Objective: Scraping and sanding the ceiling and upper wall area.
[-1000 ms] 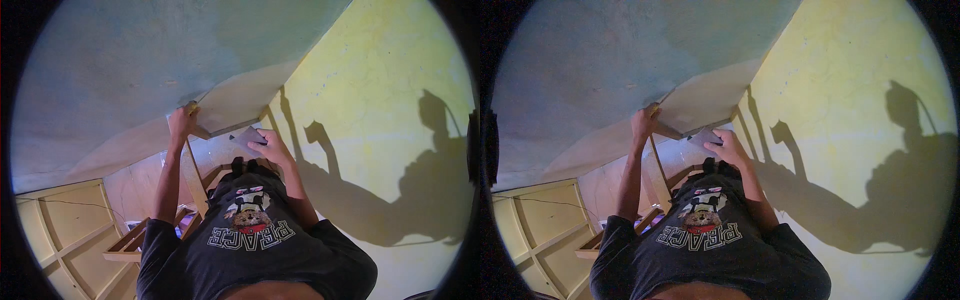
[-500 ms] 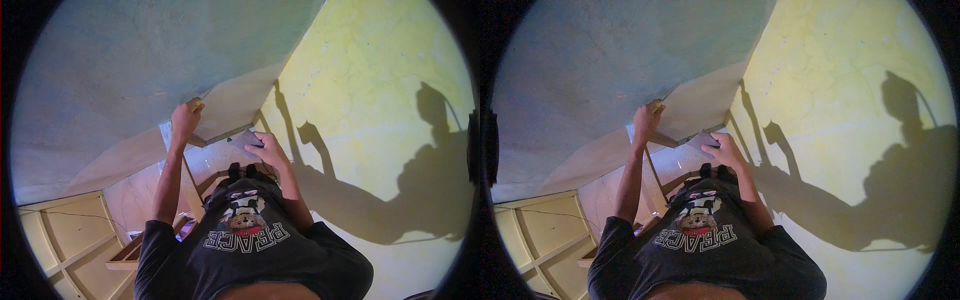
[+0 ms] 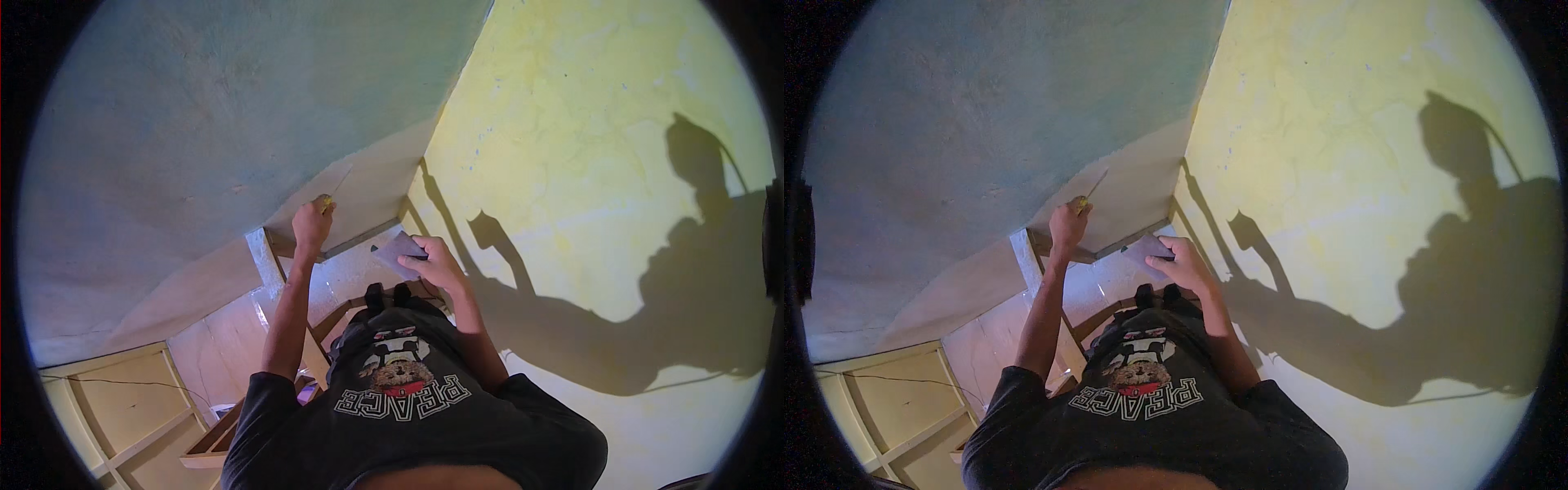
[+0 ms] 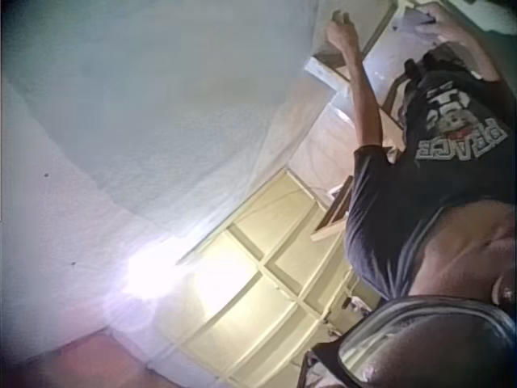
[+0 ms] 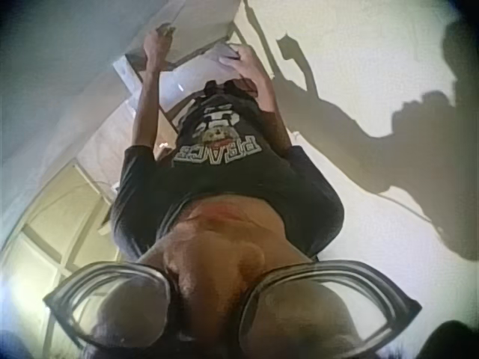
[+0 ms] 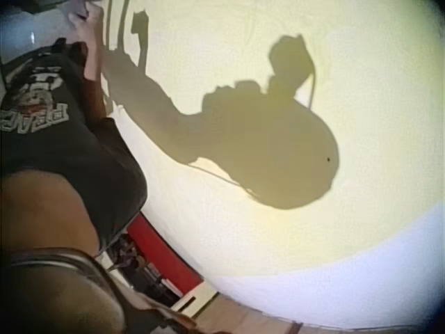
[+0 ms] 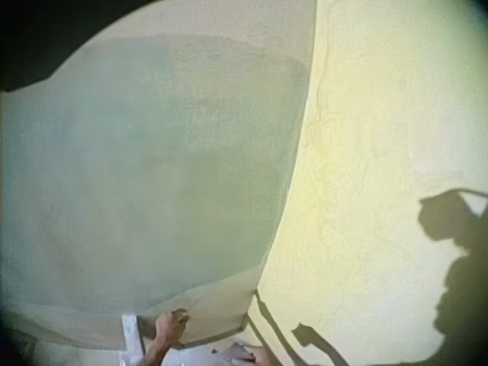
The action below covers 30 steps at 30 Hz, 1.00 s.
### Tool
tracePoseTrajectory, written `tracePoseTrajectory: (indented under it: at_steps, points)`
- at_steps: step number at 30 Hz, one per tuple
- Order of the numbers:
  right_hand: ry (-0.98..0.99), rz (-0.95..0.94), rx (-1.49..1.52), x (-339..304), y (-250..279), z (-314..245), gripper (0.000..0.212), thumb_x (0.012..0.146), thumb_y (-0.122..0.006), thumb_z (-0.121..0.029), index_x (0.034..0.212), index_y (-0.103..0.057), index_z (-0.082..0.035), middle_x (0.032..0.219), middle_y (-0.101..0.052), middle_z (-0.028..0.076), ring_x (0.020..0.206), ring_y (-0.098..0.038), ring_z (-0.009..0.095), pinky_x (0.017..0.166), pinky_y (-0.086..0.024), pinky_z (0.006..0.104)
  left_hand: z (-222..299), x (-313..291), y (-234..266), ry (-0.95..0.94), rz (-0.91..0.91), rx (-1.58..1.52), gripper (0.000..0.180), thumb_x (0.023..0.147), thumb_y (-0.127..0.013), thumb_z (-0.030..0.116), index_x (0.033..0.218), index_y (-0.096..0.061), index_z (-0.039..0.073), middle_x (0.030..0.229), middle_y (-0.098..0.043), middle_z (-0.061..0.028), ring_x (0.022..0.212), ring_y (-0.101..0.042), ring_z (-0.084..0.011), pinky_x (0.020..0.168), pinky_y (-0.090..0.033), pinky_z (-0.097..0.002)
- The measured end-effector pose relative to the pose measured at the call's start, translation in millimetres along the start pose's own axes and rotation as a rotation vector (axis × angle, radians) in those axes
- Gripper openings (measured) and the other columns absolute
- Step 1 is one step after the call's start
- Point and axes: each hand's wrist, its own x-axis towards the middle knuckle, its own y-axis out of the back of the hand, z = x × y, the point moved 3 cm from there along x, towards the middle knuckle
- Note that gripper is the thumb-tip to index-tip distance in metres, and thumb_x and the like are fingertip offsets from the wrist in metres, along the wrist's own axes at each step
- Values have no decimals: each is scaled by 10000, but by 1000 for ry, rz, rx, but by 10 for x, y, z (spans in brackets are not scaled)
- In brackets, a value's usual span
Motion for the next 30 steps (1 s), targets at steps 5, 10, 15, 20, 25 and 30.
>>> tracePoseTrajectory:
  at_steps: [5,10,15,20,25,30]
  points:
    - [-11,12,-85,3,107,-12,342,870,-758,-126,1155,-691,51,923,-717,38,841,-603,95,792,-509,301,29,-20,-24,71,-63,6,280,908,-691,368,1042,-725,124,843,-706,-203,805,-686,-423,679,-538,-525]
    - [17,57,11,47,139,87,257,859,-771,-112,1038,-693,54,864,-684,8,804,-575,67,733,-493,274,67,-77,-1,84,-29,49,300,900,-701,384,1041,-727,121,846,-706,-207,808,-685,-431,686,-539,-531]
    - [18,3,-45,-55,147,-28,255,857,-771,-123,1022,-692,55,860,-681,7,794,-562,74,727,-487,285,103,-266,103,105,-5,26,284,888,-715,374,1023,-736,125,853,-708,-210,811,-686,-434,690,-538,-534]
    - [55,15,-130,-46,220,34,231,866,-765,-89,1038,-690,46,910,-719,18,826,-599,66,754,-500,267,117,-398,175,104,-15,-1,258,889,-720,347,1019,-738,124,840,-711,-196,793,-687,-433,678,-542,-524]
    - [45,40,34,-80,280,-23,212,863,-772,-107,996,-697,40,881,-701,3,809,-589,61,741,-501,279,257,-430,219,101,9,59,279,890,-721,362,1046,-742,132,838,-706,-209,790,-688,-433,674,-545,-522]
    - [17,19,-41,-70,350,75,341,843,-781,-158,1111,-702,39,933,-740,104,826,-639,131,763,-514,322,216,-483,288,137,-49,9,283,891,-722,365,1048,-742,130,842,-705,-216,802,-683,-440,686,-546,-521]
